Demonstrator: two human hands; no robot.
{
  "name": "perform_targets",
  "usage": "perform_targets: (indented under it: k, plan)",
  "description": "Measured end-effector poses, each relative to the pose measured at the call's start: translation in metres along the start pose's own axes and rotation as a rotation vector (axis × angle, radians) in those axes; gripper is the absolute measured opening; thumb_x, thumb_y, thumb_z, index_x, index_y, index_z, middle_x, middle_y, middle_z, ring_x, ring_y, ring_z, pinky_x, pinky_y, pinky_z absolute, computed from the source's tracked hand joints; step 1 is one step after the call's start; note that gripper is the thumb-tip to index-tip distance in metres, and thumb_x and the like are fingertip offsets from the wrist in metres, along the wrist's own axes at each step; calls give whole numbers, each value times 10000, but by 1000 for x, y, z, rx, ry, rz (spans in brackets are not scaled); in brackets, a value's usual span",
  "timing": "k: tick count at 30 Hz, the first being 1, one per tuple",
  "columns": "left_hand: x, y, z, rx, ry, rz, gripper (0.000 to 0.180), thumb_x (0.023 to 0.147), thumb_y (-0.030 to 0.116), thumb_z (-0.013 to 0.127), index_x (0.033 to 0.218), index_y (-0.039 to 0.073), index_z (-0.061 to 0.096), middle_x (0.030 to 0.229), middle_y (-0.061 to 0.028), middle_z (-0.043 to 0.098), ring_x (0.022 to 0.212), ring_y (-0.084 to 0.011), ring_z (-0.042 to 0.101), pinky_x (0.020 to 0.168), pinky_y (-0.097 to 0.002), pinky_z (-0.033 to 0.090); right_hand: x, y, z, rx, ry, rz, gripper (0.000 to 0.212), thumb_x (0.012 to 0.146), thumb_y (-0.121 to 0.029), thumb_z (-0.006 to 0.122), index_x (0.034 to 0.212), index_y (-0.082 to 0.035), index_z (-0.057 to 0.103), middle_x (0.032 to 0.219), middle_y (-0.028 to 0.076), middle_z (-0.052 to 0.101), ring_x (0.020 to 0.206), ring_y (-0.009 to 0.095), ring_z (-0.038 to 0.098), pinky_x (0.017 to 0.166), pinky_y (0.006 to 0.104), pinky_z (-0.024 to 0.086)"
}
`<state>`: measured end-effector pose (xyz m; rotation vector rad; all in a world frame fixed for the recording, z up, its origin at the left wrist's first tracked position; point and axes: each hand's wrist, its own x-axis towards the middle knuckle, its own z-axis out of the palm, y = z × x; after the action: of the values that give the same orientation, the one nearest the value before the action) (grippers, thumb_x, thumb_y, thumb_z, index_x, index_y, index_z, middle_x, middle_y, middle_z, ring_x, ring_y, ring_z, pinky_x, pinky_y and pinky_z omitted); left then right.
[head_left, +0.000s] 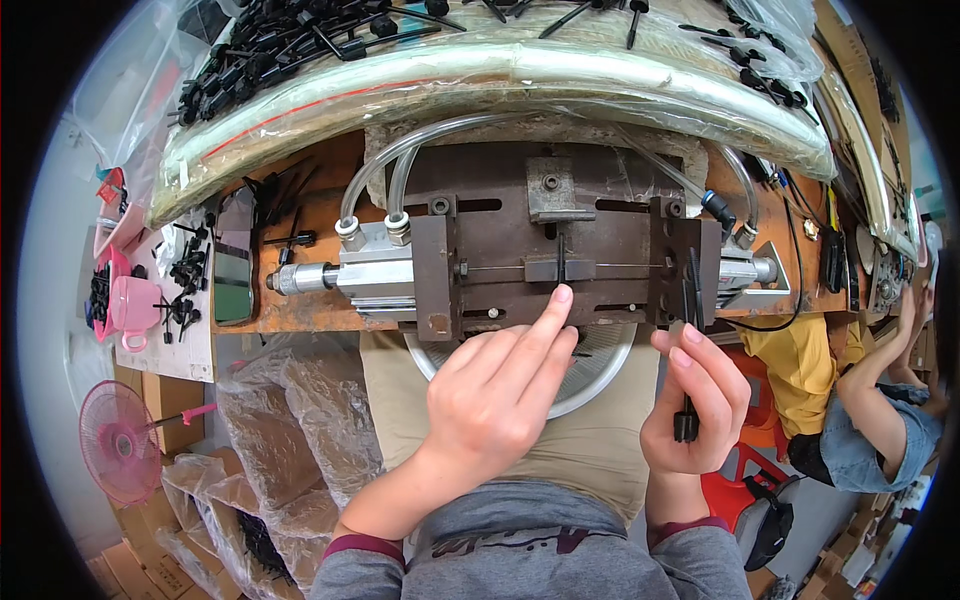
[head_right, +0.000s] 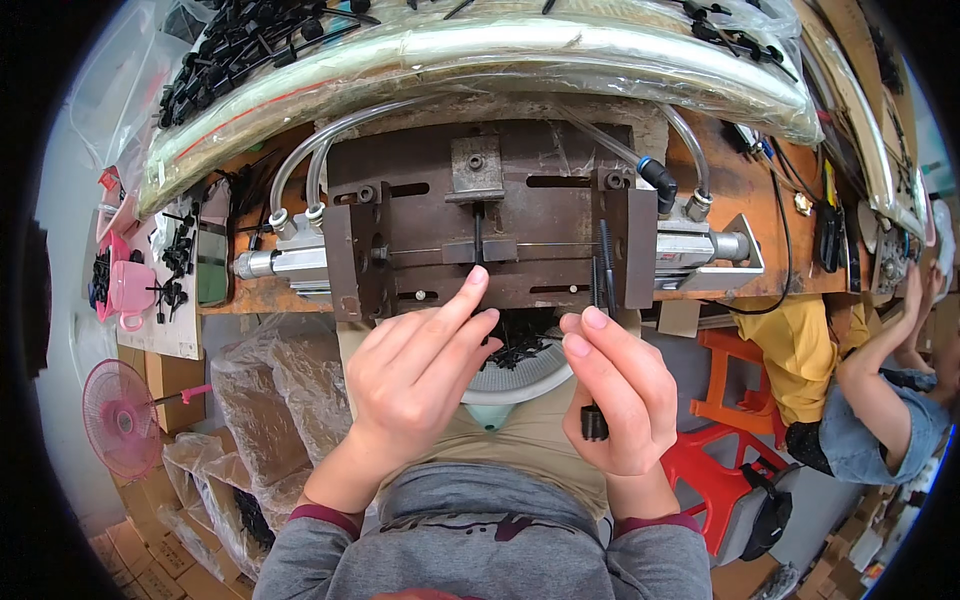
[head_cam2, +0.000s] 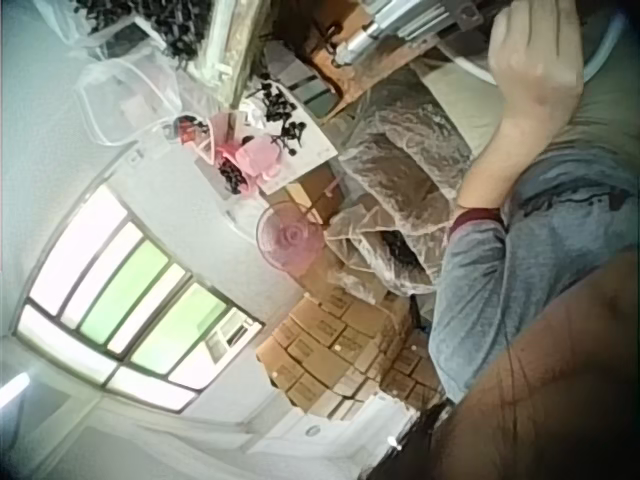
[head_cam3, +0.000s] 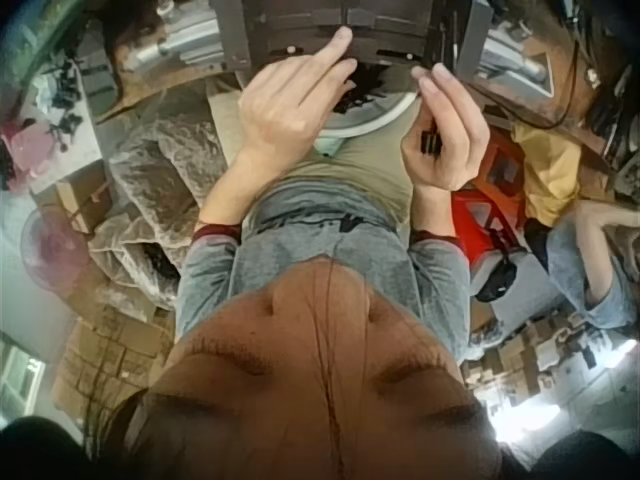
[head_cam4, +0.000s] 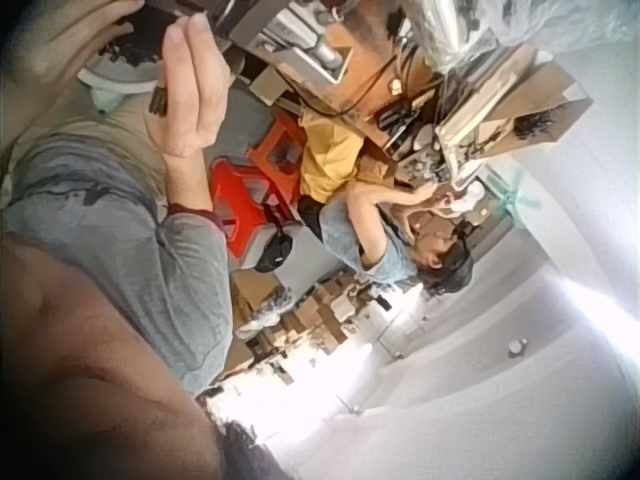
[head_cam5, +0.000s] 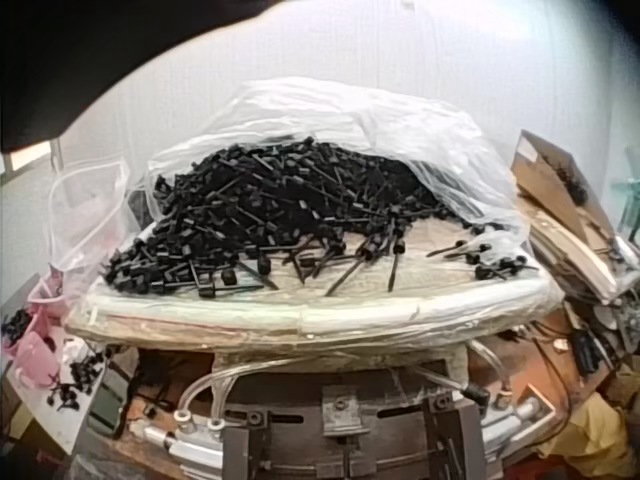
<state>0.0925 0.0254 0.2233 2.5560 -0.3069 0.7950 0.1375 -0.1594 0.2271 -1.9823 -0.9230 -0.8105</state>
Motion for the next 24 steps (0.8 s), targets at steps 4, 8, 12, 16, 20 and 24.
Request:
perform_targets:
  k: [4,8,12,16,20,24]
  plan:
    - [7,-1,1,52,-39,7,292,680,102,818,952,31,740,1210,-121,707,661,-153,650,624,-273,503,2,-3,-3,37,-12,31,286,835,125,685,1094,20,626,1132,203,645,901,309,733,761,349,609]
    - [9,0,0,41,-37,-15,287,688,101,820,954,31,741,1204,-109,713,642,-155,644,611,-266,491,-3,2,-7,4,-45,-27,326,772,72,756,1083,8,685,1136,181,665,873,289,728,693,349,594]
    - [9,-1,-1,5,-48,-37,295,689,112,828,960,34,743,1191,-104,717,652,-160,657,611,-259,495,1,0,-9,-127,-36,-92,330,715,48,811,1025,-37,733,1023,99,667,723,216,662,594,313,532]
    - [11,1,-17,-340,-106,-151,337,683,117,856,994,34,754,1153,-106,729,715,-166,700,638,-264,536,-1,0,-7,-174,-26,-125,363,663,30,837,1008,-36,746,952,67,633,664,187,602,550,305,490]
    - [1,11,-27,-823,-87,-146,380,679,89,880,1034,31,758,1078,-115,744,780,-181,726,672,-291,580,4,-2,-2,-95,-90,-190,402,631,42,818,1023,6,736,957,75,628,672,180,595,546,292,483]
    - [-1,11,-30,-706,-47,-130,359,685,33,857,1028,14,751,1056,-137,732,820,-234,718,688,-319,585,6,-7,7,-38,-82,-143,402,638,48,793,1035,21,738,1008,100,650,766,222,667,631,311,567]
